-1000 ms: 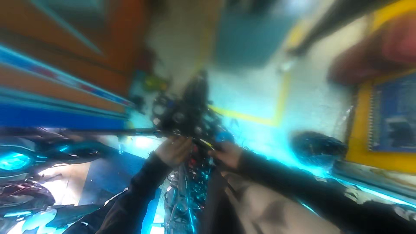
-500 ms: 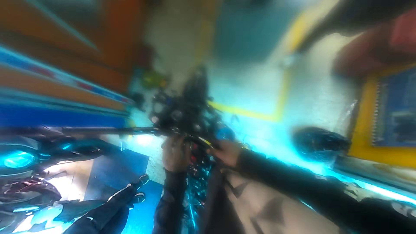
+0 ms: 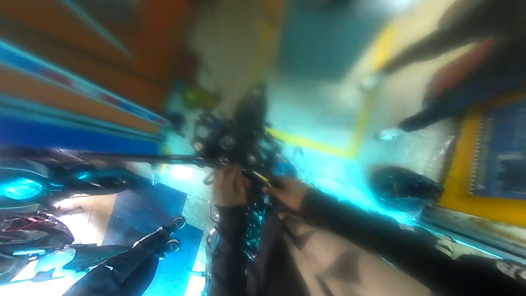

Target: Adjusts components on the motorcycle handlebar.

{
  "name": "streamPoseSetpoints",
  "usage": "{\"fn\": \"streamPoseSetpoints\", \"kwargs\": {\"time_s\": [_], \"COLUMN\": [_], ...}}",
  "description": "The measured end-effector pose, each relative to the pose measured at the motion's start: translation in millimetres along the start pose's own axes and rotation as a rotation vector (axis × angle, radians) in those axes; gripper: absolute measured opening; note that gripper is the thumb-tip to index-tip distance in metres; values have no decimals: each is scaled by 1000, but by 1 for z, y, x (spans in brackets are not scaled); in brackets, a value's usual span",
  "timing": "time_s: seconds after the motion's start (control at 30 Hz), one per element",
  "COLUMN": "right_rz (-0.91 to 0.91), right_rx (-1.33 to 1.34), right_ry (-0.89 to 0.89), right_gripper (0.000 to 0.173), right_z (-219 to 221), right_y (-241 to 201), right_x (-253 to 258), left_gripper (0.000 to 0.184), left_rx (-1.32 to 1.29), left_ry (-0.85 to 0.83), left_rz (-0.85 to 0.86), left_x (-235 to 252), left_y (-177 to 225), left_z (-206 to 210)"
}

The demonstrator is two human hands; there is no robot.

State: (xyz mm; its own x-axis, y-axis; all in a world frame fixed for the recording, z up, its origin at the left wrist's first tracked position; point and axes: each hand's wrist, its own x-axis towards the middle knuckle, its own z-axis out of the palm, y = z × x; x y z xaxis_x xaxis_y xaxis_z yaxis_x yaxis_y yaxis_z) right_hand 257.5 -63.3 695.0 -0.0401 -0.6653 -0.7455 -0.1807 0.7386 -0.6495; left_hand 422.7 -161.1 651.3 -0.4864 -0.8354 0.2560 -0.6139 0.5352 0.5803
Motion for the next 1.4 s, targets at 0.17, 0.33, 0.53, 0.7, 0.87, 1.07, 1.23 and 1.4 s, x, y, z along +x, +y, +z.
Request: {"fn": "streamPoseSetpoints", "kwargs": {"time_s": [0.17,0.33,0.53,0.7,0.87,1.07,1.23,1.4], "right_rz": [15,18,9,11,0,12,-11,-14], "right_rx": [11,32,4,-17,-23,3,12,40], "right_ry": [-8,-7,4,-29,-42,-9,-12,-14], "right_gripper": [38,37,38,40,40,37,37,37], "right_z": [0,2,1,-2,-1,1,1,2], "right_y": [-1,2,1,0,3,2,7,10], "right_x": [0,2,1,2,4,3,5,7], "left_gripper": [33,41,37,45,25,17,24,47], "left_rx": [10,22,-31,-100,8,83,63,10], "left_ry": [35,114,45,79,152,54,52,162], "left_rz": [-25,-173,-106,-80,-165,-73,-14,-165], "left_x": [-1,0,-1,-4,-4,-3,-6,-8], "left_y": [-1,8,6,0,2,4,-3,0], "left_z": [0,4,4,3,4,2,5,7]}}
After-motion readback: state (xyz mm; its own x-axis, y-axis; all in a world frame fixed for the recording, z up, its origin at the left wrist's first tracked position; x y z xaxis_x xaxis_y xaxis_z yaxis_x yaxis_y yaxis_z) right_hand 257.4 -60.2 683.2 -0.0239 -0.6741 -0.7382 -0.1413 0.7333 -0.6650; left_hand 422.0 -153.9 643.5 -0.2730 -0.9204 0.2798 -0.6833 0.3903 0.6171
